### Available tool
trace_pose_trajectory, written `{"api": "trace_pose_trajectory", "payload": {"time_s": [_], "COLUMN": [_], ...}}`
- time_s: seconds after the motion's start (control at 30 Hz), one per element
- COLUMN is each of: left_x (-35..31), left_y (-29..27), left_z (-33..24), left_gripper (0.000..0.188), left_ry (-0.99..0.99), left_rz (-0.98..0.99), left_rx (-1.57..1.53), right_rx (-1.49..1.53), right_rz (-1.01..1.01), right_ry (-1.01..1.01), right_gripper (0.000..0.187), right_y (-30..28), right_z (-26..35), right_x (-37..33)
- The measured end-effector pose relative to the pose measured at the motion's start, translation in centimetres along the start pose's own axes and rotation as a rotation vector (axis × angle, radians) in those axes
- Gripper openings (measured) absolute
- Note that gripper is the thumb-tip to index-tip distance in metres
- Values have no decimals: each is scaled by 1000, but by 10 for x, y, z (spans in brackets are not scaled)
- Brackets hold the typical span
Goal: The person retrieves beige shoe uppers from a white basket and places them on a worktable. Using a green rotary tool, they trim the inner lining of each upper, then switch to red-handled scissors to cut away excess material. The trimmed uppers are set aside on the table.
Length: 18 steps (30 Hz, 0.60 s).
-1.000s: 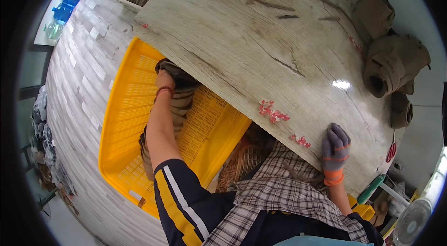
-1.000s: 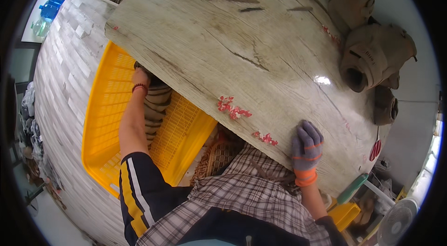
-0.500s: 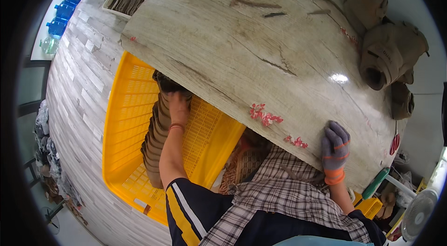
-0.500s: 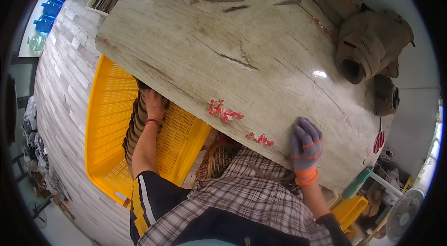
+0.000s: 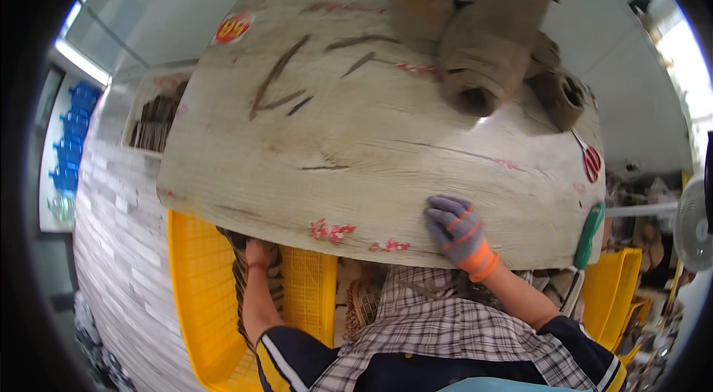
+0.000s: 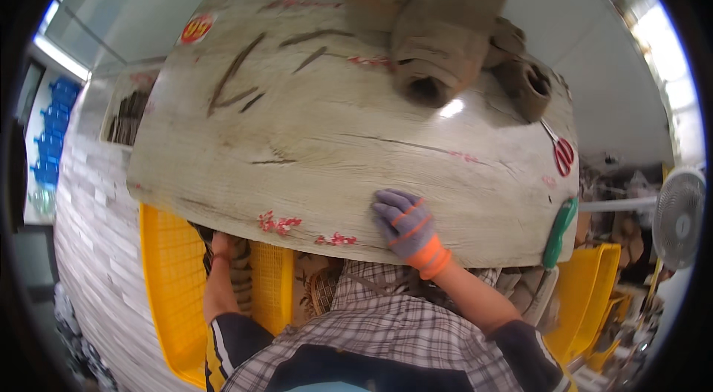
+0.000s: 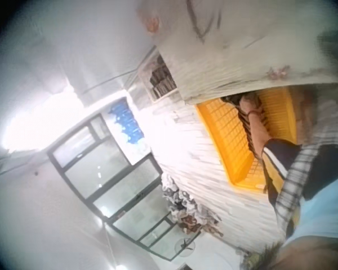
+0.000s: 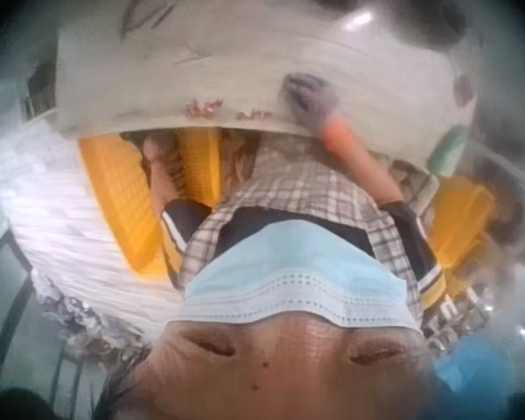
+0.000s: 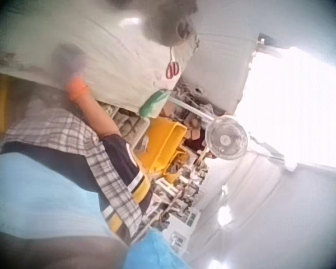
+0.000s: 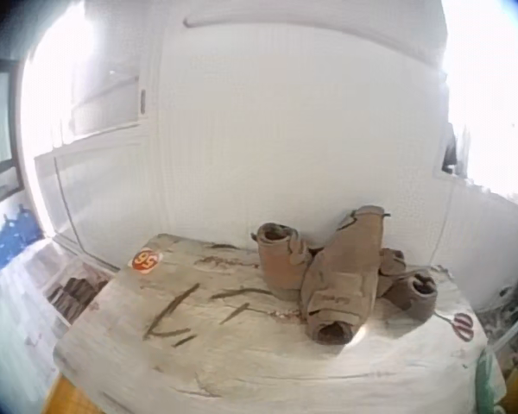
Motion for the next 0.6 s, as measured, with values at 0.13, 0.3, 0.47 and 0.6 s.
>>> {"api": "trace_pose_trajectory", "payload": {"time_s": [0.13,0.3,0.47,0.6], "left_x": [-100,-219,-393,-477], "left_y": [-76,-338,-444,-427], "left_z": [29,-156,-452,-559], "left_gripper": [15,25,49,49], "left_ry": [-228,277,2048,2396], "left_rz": [-871,-1231,-580,125], "left_rx": [-653,-871,-1289,-1481], "right_rx": [90,349,252,61], "right_rz": [11,-70,-233,-601], "right_ry": [33,156,207,631], "right_gripper": [21,30,32,25], "right_y": [3,-20,-103,-192], "right_z": [-10,-16,-26,-69], "right_x": [-9,-37,-148,-295]}}
Point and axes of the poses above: each hand's wrist, its own x-axis towards the middle knuckle, its own y-axis out of the palm, z = x × y, the point moved 7 cm from there along x, towards the middle knuckle, and after that the axes turned 4 degrees about y, right-handed, at the moved point
